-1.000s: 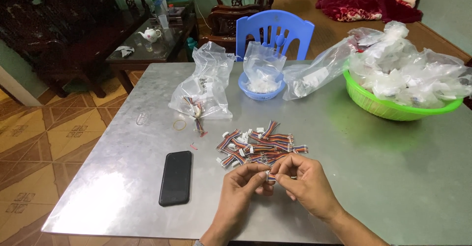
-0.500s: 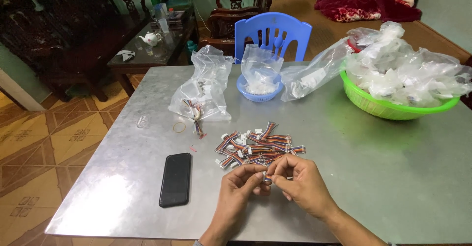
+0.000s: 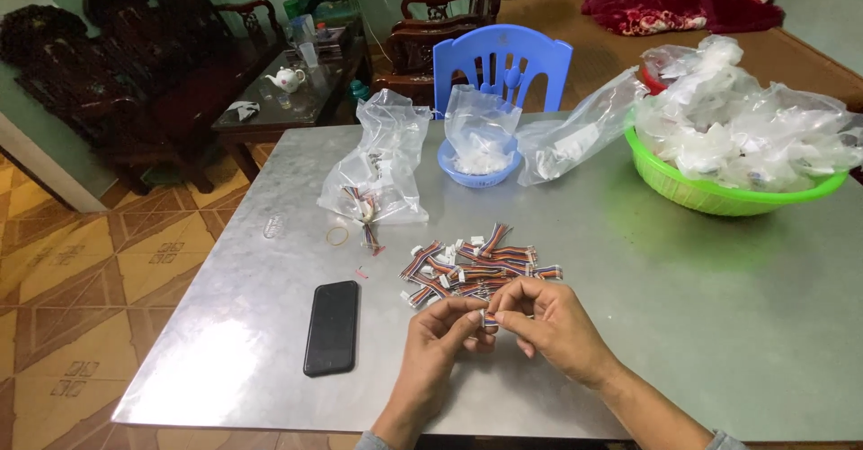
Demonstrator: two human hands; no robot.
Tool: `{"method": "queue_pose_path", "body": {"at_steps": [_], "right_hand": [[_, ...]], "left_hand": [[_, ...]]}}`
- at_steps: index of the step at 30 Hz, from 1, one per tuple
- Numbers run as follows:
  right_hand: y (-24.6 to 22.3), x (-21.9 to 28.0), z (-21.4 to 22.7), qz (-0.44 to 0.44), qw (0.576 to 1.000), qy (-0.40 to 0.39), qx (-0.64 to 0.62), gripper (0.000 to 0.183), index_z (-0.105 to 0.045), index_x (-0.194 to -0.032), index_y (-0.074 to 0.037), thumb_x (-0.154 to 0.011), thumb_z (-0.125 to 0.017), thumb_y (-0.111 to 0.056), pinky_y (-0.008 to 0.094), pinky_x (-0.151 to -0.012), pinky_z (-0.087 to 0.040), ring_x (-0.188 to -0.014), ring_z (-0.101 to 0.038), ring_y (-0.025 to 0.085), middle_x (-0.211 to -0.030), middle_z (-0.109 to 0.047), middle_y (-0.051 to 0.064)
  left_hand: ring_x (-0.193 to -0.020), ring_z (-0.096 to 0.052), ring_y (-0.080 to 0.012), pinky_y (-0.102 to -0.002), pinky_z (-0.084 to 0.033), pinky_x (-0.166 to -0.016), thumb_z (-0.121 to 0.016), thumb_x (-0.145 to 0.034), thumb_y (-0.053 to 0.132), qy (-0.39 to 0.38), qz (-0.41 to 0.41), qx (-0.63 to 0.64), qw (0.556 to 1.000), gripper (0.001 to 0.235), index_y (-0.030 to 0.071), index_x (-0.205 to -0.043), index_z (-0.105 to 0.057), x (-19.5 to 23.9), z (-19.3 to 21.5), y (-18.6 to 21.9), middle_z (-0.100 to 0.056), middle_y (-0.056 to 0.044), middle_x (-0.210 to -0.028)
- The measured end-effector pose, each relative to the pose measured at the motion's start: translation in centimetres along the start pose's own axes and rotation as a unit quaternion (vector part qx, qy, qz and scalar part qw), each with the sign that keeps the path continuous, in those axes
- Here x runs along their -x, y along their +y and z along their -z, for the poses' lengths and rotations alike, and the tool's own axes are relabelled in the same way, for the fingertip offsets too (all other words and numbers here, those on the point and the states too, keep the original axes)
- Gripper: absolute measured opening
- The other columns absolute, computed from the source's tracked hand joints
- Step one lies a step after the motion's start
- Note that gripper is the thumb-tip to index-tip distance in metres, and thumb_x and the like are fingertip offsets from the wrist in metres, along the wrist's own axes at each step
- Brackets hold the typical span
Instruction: Assembling wire harnesses by inserting wire bundles into plastic connector housings.
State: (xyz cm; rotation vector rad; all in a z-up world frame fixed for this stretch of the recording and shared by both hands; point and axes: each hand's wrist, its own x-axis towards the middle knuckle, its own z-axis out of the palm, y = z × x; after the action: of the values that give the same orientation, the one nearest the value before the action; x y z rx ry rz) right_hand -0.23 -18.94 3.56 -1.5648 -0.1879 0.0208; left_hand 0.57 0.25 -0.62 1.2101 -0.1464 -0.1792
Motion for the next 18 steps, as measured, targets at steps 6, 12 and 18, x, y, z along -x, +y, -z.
{"method": "queue_pose_path", "body": {"at_steps": [6, 12, 18], "right_hand": [[0.1, -0.5, 0.0, -0.037, 0.999, 0.002, 0.012, 0.018, -0.07, -0.078, 0.0, -0.093, -0.079, -0.001, 0.026, -0.043, -0.042, -0.047, -0.052, 0.016, -0.093, -0.079, 0.014], [-0.1, -0.5, 0.1, -0.07, 0.997, 0.002, 0.029, 0.014, -0.073, -0.083, 0.0, -0.095, -0.079, -0.002, 0.027, -0.045, -0.042, -0.049, -0.051, 0.014, -0.092, -0.08, 0.011], [0.6, -0.5, 0.5, -0.055, 0.997, -0.014, 0.047, 0.009, -0.079, -0.09, 0.0, -0.097, -0.08, -0.006, 0.027, -0.045, -0.044, -0.052, -0.055, 0.014, -0.081, -0.077, 0.01]], "left_hand": [[-0.076, -0.078, -0.023, -0.032, -0.064, -0.072, -0.077, -0.1, 0.011, 0.008, -0.005, -0.004, 1.0, 0.018, -0.001, -0.113, -0.083, -0.1, 0.2, -0.4, -0.082, -0.016, -0.086], [-0.077, -0.079, -0.0213, -0.033, -0.066, -0.077, -0.074, -0.101, 0.012, 0.016, -0.016, -0.032, 0.999, 0.021, -0.001, -0.114, -0.083, 0.1, 0.0, -0.3, -0.081, -0.015, -0.086], [-0.078, -0.076, -0.0207, -0.033, -0.063, -0.076, -0.075, -0.102, 0.011, 0.005, -0.056, -0.041, 0.998, 0.018, -0.001, -0.112, -0.083, 0.2, 0.1, -0.6, -0.08, -0.013, -0.085]]}}
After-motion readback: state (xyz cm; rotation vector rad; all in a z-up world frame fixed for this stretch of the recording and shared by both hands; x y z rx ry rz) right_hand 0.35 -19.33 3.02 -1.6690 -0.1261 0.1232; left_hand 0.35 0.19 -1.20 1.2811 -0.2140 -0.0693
